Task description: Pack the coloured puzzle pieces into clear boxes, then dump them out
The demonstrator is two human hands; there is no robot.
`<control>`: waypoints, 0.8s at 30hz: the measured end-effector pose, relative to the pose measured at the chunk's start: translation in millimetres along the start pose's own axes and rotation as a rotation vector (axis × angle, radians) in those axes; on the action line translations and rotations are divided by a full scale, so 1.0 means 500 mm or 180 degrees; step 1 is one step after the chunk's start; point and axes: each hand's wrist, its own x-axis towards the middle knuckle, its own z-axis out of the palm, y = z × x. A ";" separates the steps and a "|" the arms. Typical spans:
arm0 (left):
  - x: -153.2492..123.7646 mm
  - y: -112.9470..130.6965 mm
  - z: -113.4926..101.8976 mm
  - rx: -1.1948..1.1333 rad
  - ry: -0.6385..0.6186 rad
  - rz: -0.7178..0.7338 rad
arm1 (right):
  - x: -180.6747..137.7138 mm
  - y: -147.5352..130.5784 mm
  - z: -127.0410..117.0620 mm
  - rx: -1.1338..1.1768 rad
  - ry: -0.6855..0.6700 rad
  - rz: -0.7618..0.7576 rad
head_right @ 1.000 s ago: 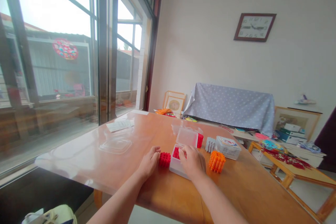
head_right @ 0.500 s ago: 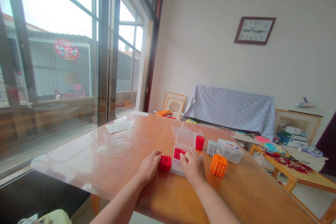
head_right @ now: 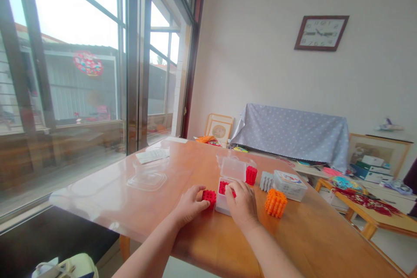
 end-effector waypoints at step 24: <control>0.008 -0.025 0.001 -0.0599 0.0465 0.0956 | 0.128 -0.082 0.027 -0.0023 -0.1496 0.0012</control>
